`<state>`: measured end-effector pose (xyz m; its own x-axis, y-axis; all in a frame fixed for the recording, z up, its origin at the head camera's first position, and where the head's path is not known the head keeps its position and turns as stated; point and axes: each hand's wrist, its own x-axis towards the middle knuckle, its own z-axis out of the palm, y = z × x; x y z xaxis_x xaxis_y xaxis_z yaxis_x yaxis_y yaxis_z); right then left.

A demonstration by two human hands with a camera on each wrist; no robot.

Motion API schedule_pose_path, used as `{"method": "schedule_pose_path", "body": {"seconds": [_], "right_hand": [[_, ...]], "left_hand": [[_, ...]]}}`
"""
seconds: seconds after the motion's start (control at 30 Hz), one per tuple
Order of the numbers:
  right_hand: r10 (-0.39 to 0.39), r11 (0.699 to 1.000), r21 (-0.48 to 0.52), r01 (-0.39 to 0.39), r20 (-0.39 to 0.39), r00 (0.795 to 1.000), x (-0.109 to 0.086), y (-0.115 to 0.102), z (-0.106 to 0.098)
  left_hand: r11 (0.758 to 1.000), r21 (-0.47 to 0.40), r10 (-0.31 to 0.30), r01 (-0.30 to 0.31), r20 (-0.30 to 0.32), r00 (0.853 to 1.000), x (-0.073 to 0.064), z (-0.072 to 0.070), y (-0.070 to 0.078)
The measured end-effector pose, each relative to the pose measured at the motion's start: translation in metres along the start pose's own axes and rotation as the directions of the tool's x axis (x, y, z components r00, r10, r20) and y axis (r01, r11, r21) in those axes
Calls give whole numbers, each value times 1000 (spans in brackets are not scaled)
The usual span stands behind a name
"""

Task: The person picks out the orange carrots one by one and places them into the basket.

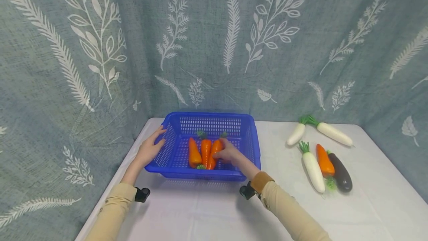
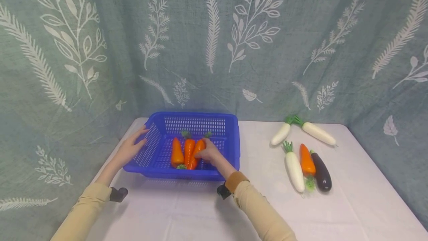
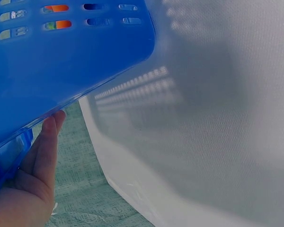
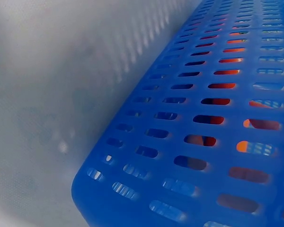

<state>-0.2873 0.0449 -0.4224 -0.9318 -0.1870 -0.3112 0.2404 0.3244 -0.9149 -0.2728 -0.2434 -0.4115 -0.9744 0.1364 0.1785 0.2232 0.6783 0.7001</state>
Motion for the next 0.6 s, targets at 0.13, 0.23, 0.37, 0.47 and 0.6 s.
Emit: {"method": "schedule_pose_path", "body": {"seconds": [0.13, 0.23, 0.37, 0.47, 0.6], "right_hand": [[2, 1000, -3, -3, -21, 1000, -1, 0, 0], [9, 1000, 7, -9, -48, 999, -1, 0, 0], [46, 999, 29, -44, -80, 996, -2, -1, -1], [65, 997, 36, -62, -92, 994, -3, -2, -1], [82, 996, 37, -79, -79, 994, -3, -2, -1]], "left_hand": [[1000, -3, 3, -3, 5, 1000, 1, 1, -2], [1000, -9, 6, -6, 4, 1000, 1, 1, -3], [1000, -12, 9, -9, 3, 1000, 1, 1, -3], [1000, -6, 6, -6, 4, 1000, 1, 1, -3], [1000, 1, 0, 0, 2, 1000, 1, 0, -2]]}}
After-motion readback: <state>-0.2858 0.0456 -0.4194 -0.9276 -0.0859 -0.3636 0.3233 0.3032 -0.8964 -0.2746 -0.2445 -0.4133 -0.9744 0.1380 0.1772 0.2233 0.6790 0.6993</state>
